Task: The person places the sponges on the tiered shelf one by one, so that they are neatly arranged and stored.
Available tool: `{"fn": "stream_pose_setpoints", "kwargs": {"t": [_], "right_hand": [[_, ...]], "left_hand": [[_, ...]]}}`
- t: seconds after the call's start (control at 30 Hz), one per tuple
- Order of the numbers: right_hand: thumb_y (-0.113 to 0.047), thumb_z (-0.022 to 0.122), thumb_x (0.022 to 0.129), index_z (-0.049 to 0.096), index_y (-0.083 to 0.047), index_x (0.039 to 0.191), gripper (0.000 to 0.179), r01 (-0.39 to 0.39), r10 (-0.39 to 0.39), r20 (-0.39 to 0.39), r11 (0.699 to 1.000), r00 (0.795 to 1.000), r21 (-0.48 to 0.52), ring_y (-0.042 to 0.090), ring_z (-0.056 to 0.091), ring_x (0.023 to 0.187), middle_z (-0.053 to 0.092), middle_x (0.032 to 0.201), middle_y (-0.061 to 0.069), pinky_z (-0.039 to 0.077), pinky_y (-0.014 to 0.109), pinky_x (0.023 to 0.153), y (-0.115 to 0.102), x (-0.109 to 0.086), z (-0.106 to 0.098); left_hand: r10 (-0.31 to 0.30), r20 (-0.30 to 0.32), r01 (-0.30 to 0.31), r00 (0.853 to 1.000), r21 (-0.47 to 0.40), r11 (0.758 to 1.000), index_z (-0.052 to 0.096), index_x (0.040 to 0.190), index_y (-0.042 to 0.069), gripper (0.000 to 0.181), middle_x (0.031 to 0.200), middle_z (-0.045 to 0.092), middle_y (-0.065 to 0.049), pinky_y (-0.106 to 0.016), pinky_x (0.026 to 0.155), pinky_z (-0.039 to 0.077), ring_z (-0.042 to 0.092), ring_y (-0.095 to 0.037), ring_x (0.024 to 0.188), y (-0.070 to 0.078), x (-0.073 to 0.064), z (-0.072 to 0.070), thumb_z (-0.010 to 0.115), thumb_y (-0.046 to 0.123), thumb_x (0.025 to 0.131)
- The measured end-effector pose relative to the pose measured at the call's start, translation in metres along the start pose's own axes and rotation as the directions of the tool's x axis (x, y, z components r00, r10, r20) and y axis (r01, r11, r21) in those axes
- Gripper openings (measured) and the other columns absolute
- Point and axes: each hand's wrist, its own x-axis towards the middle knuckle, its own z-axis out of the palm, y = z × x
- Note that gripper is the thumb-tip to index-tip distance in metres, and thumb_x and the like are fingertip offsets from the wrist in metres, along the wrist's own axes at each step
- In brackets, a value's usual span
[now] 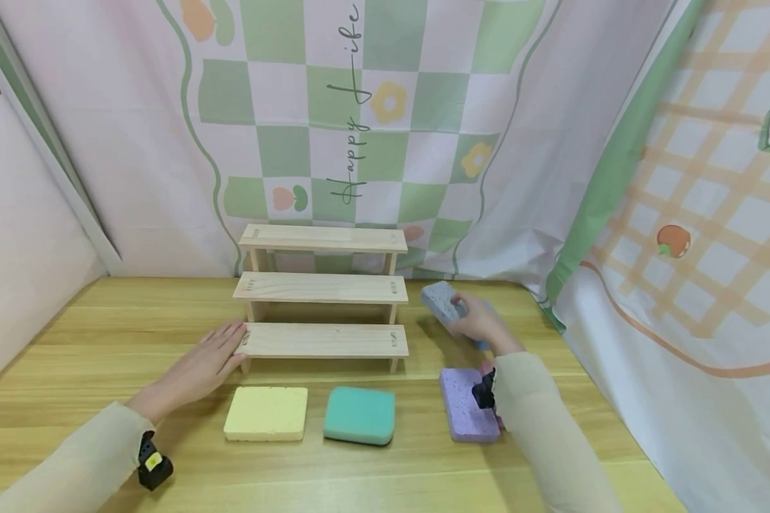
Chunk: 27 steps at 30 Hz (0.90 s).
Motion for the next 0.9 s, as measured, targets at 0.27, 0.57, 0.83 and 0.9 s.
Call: {"fn": "stream_pose_setpoints", "kwargs": {"t": [0.27,0.57,0.83,0.9], "right_hand": [[-0.007,0.063,0.077,0.043,0.007,0.124,0.053,0.046,-0.045,-0.062,0.999,0.997,0.012,0.046,0.041,0.111,0.041,0.126,0.036,0.035,0.058,0.091,-0.01,0.001,-0.022],[-0.011,0.059,0.083,0.037,0.002,0.133,0.056,0.04,-0.041,-0.036,0.999,0.998,-0.022,0.041,0.042,0.11,0.037,0.132,0.031,0.038,0.056,0.087,-0.03,0.003,-0.049],[-0.006,0.058,0.082,0.036,0.001,0.134,0.057,0.097,-0.097,-0.065,0.995,0.993,-0.009,0.043,0.042,0.11,0.038,0.13,0.031,0.039,0.056,0.086,-0.052,0.009,-0.065],[-0.005,0.058,0.082,0.036,0.0,0.134,0.057,0.11,-0.11,-0.073,0.994,0.991,-0.017,0.042,0.045,0.106,0.041,0.127,0.031,0.042,0.054,0.083,-0.057,0.011,-0.068]], "left_hand": [[-0.003,0.012,0.003,1.0,0.007,1.0,0.027,0.138,-0.011,0.056,0.143,0.025,-0.026,-0.051,0.107,0.019,0.022,-0.04,0.132,-0.002,0.001,0.002,0.036,0.029,0.101],[-0.003,0.004,0.003,1.0,0.007,1.0,0.028,0.138,-0.012,0.055,0.143,0.026,-0.027,-0.051,0.106,0.019,0.024,-0.04,0.131,-0.001,0.0,0.001,0.037,0.027,0.101],[-0.002,0.002,0.002,1.0,0.009,1.0,0.03,0.137,-0.012,0.054,0.143,0.027,-0.026,-0.051,0.106,0.02,0.025,-0.04,0.131,0.0,0.0,-0.001,0.038,0.027,0.101],[-0.001,0.004,0.001,1.0,0.015,1.0,0.03,0.137,-0.012,0.054,0.142,0.027,-0.026,-0.052,0.106,0.02,0.025,-0.04,0.131,0.0,0.0,-0.001,0.038,0.027,0.1]]}}
